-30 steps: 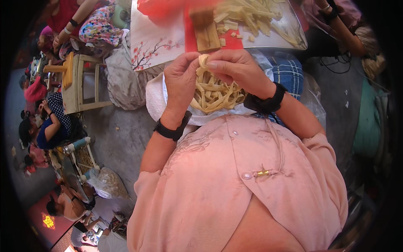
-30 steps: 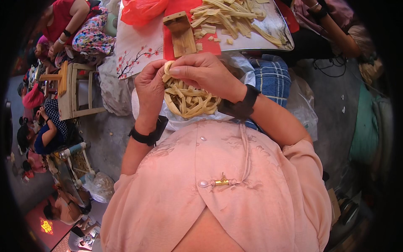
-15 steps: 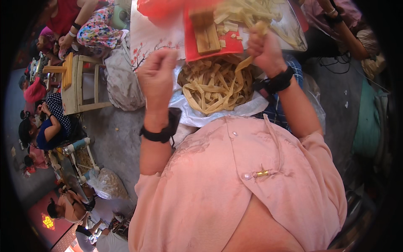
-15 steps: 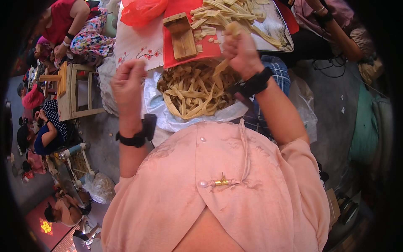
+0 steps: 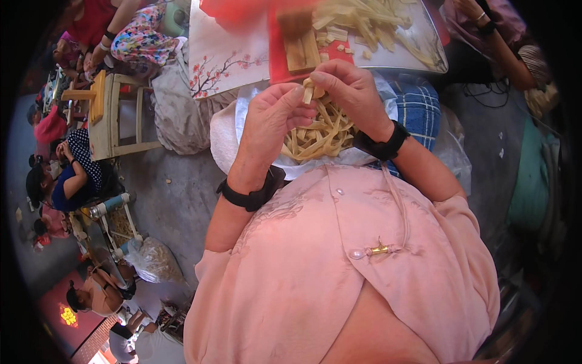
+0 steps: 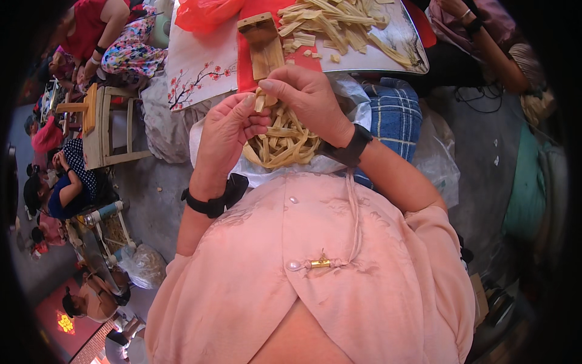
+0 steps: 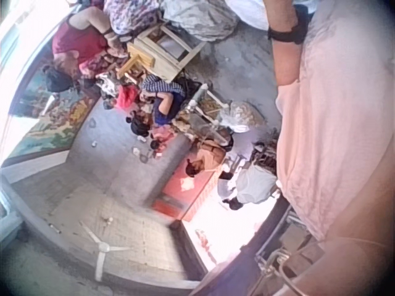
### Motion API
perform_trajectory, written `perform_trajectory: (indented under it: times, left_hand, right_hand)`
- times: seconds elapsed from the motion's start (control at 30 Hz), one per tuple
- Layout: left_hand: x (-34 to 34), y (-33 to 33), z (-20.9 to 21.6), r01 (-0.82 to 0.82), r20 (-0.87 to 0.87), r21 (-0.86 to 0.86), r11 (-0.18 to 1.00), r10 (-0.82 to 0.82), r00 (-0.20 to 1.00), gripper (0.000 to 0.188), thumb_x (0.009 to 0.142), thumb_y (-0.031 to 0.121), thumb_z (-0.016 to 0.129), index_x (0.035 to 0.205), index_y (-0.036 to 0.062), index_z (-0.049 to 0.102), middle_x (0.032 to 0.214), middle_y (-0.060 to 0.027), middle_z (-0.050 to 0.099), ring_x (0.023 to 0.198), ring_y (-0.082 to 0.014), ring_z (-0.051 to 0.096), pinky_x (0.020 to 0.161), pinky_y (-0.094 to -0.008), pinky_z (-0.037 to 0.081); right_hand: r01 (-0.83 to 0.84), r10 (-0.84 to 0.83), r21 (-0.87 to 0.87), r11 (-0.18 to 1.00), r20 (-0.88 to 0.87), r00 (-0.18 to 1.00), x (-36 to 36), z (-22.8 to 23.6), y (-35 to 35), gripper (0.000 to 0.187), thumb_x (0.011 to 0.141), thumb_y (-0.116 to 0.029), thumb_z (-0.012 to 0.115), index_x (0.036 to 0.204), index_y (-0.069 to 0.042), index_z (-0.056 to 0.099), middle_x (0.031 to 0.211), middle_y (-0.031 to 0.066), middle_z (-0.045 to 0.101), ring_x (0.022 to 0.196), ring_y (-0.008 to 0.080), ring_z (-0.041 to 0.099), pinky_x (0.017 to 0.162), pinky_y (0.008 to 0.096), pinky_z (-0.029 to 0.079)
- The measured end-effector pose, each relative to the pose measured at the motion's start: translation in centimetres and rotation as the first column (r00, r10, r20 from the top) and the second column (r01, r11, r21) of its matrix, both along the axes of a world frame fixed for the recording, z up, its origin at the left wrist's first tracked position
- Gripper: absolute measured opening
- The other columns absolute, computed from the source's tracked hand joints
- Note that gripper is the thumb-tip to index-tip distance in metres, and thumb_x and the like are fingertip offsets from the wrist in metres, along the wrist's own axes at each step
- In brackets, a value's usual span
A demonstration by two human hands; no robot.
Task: The person is assembling thin bamboo or wood strips by weaving them together and placing the woven pieces into a container. They repeat this process with multiple strips, occasionally picking up larger bundles to extract individual pieces.
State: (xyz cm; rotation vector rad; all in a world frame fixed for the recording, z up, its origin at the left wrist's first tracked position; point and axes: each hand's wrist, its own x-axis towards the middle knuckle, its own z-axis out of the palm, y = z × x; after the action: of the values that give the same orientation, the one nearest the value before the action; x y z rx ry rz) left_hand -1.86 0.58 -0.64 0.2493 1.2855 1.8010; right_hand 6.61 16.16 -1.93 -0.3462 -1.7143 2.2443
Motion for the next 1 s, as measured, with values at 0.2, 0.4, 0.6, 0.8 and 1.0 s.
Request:
perform_trajectory:
  times: [0.2, 0.4, 0.6, 0.8, 1.0]
  left_hand:
    - [0.8, 0.3, 0.0, -0.04, -0.157, -0.009, 0.999, 0.038, 0.987, 0.027, 0.091, 0.019, 0.069, 0.107, -0.0023, 0.062, 0.089, -0.007, 0.069, 0.075, -0.0094, 0.065, 0.068, -0.0214, 0.054]
    - [1.4, 0.8, 0.5, -0.11, -0.273, -0.005, 0.994, 0.104, 0.956, 0.025, 0.09, 0.011, 0.069, 0.11, -0.0025, 0.062, 0.095, -0.0056, 0.068, 0.076, -0.0085, 0.065, 0.069, -0.0208, 0.055]
    - [1.3, 1.3, -0.5, -0.133, -0.161, 0.135, 0.982, 0.155, 0.975, 0.041, 0.088, 0.005, 0.069, 0.122, -0.0052, 0.05, 0.102, -0.0107, 0.067, 0.086, -0.0111, 0.065, 0.071, -0.0225, 0.054]
    - [1.3, 0.7, -2.2, -0.236, 0.117, 0.08, 0.968, 0.226, 0.967, 0.028, 0.095, 0.02, 0.063, 0.113, 0.0001, 0.055, 0.1, -0.0085, 0.067, 0.085, -0.0175, 0.069, 0.071, -0.0282, 0.058]
    - [1.2, 0.6, -1.5, -0.046, 0.095, 0.157, 0.987, 0.032, 0.995, 0.023, 0.098, 0.021, 0.06, 0.106, 0.0004, 0.062, 0.094, -0.0086, 0.069, 0.081, -0.0177, 0.07, 0.067, -0.0272, 0.058]
  right_hand:
    - [0.018, -0.002, 0.158, 0.987, -0.099, 0.995, 0.6, 0.3, -0.8, 0.017, 0.094, -0.011, 0.063, 0.101, 0.004, 0.068, 0.086, 0.0019, 0.066, 0.079, 0.0068, 0.06, 0.071, 0.0216, 0.049]
    - [0.102, -0.012, 0.373, 0.922, -0.237, 0.971, 0.6, -0.3, -0.8, 0.016, 0.095, -0.005, 0.059, 0.105, 0.005, 0.067, 0.087, 0.0045, 0.065, 0.076, 0.0078, 0.06, 0.067, 0.0211, 0.049]
    - [0.049, -0.032, 0.074, 0.996, -0.221, 0.975, 0.4, -1.4, -1.8, 0.016, 0.095, -0.005, 0.06, 0.106, 0.005, 0.066, 0.089, 0.005, 0.066, 0.078, 0.0079, 0.06, 0.069, 0.0216, 0.049]
    - [0.128, -0.094, 0.201, 0.971, -0.167, 0.981, 0.0, -0.6, -0.8, 0.017, 0.094, -0.008, 0.062, 0.106, 0.004, 0.067, 0.092, 0.0039, 0.068, 0.08, 0.0073, 0.06, 0.072, 0.0215, 0.05]
    - [0.05, -0.05, 0.005, 0.999, -0.061, 0.997, 0.4, -0.8, -0.8, 0.02, 0.095, -0.012, 0.062, 0.107, 0.003, 0.068, 0.091, 0.0023, 0.067, 0.08, 0.0064, 0.059, 0.07, 0.0202, 0.049]
